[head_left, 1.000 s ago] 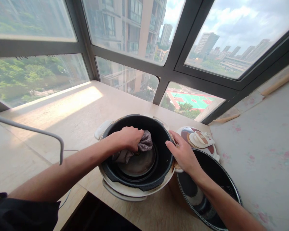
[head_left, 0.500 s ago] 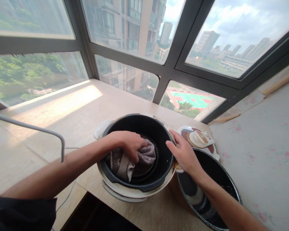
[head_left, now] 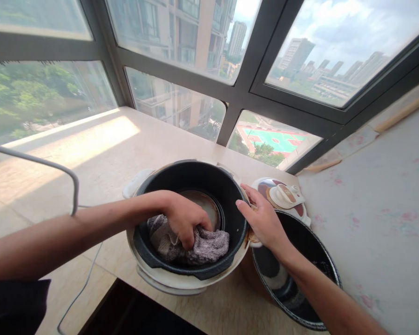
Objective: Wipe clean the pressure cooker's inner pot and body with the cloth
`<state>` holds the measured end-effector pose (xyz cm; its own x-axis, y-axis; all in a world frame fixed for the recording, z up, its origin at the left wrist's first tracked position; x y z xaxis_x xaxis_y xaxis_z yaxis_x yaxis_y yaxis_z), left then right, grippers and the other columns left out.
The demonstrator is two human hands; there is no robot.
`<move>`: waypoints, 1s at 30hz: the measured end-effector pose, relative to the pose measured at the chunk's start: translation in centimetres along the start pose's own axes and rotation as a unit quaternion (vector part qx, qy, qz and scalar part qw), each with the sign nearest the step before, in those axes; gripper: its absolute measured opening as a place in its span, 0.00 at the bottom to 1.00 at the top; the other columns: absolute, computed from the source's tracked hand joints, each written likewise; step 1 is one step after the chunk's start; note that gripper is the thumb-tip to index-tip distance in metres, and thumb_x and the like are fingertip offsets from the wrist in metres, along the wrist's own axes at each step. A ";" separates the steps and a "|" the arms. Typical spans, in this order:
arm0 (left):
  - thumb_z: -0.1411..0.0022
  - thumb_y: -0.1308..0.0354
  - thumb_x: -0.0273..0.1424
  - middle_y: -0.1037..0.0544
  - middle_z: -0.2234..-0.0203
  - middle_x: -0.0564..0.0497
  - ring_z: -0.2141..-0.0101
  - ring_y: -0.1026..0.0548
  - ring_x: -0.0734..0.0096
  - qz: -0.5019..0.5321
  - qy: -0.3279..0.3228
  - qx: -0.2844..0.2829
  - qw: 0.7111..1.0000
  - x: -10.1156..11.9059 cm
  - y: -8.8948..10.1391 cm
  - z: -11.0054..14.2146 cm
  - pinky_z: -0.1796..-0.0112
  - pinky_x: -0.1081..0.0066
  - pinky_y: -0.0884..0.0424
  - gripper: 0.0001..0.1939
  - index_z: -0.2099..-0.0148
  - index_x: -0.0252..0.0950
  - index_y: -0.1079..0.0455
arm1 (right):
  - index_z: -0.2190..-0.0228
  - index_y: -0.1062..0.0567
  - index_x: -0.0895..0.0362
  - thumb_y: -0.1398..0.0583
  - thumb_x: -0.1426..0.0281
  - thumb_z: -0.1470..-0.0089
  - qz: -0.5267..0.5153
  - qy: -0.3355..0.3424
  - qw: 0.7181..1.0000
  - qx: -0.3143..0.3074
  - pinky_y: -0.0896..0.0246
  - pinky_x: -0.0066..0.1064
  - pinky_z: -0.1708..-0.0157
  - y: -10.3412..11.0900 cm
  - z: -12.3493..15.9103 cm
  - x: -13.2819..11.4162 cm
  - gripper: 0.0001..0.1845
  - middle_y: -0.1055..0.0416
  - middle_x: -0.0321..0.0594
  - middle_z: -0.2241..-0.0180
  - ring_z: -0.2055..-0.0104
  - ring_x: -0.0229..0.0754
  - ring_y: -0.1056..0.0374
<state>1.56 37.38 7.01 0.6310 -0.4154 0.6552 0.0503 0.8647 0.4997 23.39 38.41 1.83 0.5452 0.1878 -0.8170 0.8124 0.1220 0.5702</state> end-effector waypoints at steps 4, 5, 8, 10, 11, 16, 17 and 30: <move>0.61 0.46 0.24 0.32 0.81 0.54 0.75 0.35 0.68 0.042 0.030 -0.038 0.998 -0.8 0.1 0.6 0.72 0.70 0.39 0.07 0.74 0.36 0.33 | 0.41 0.30 0.56 0.41 0.57 0.45 0.004 -0.001 1.000 0.004 0.45 0.47 0.35 0.0 0.1 -0.2 0.33 0.31 0.45 0.40 0.38 0.51 0.35; 0.63 0.48 0.24 0.34 0.82 0.54 0.76 0.36 0.68 0.051 0.031 -0.041 0.997 -0.9 0.2 0.8 0.73 0.68 0.39 0.06 0.76 0.37 0.34 | 0.41 0.30 0.56 0.41 0.57 0.45 0.002 -0.003 1.000 0.005 0.45 0.47 0.35 0.0 0.1 -0.2 0.32 0.31 0.45 0.40 0.38 0.51 0.35; 0.67 0.49 0.24 0.35 0.83 0.53 0.76 0.37 0.66 0.071 0.024 -0.034 0.997 -0.8 0.7 1.4 0.72 0.66 0.38 0.06 0.80 0.37 0.37 | 0.42 0.29 0.55 0.40 0.58 0.45 -0.014 -0.005 1.000 0.005 0.44 0.47 0.35 0.0 0.1 -0.2 0.31 0.30 0.45 0.41 0.38 0.51 0.34; 0.68 0.49 0.24 0.34 0.83 0.52 0.76 0.36 0.65 0.099 0.022 -0.028 0.994 -0.5 0.9 1.6 0.73 0.66 0.37 0.07 0.79 0.36 0.37 | 0.42 0.29 0.55 0.40 0.58 0.45 -0.023 -0.007 1.000 0.006 0.44 0.47 0.35 0.0 0.1 -0.2 0.31 0.30 0.45 0.41 0.39 0.51 0.34; 0.68 0.49 0.24 0.33 0.82 0.52 0.75 0.36 0.65 0.121 0.027 -0.019 0.992 -0.3 0.8 1.6 0.73 0.67 0.37 0.08 0.78 0.36 0.36 | 0.42 0.29 0.55 0.40 0.58 0.46 -0.027 -0.007 1.000 0.006 0.44 0.47 0.35 0.0 0.1 -0.1 0.31 0.30 0.45 0.41 0.39 0.51 0.34; 0.64 0.47 0.24 0.32 0.78 0.54 0.75 0.34 0.69 0.267 0.070 0.095 0.956 0.3 0.0 0.9 0.77 0.73 0.39 0.14 0.69 0.35 0.33 | 0.42 0.29 0.56 0.40 0.59 0.46 -0.029 0.000 1.000 0.006 0.44 0.47 0.35 -0.1 0.0 0.0 0.31 0.30 0.46 0.41 0.39 0.51 0.33; 0.63 0.47 0.25 0.30 0.77 0.54 0.74 0.32 0.70 0.299 0.073 0.124 0.943 0.3 -0.2 0.7 0.77 0.73 0.38 0.16 0.66 0.35 0.33 | 0.42 0.29 0.57 0.40 0.59 0.46 -0.029 0.001 1.000 0.007 0.44 0.46 0.35 -0.1 0.0 0.0 0.31 0.30 0.46 0.41 0.39 0.51 0.34; 0.39 0.49 0.32 0.22 0.55 0.37 0.59 0.21 0.57 0.031 0.279 0.376 0.883 -2.8 0.8 -0.7 0.65 0.69 0.29 0.16 0.50 0.30 0.37 | 0.43 0.29 0.57 0.40 0.58 0.46 -0.031 0.009 0.999 0.005 0.43 0.45 0.36 -0.1 -0.1 0.0 0.31 0.29 0.46 0.42 0.40 0.50 0.32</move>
<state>0.41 39.48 5.20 0.9082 0.0106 0.4185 -0.3937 0.3611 0.8453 23.26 38.51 1.82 0.4902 0.1968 -0.8491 0.8468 0.1232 0.5174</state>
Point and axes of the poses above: each hand's wrist, its own z-axis away from the middle knuckle, its own y-axis out of the back of the hand, x = y × z, the point moved 1 cm from there along -z, towards the middle knuckle
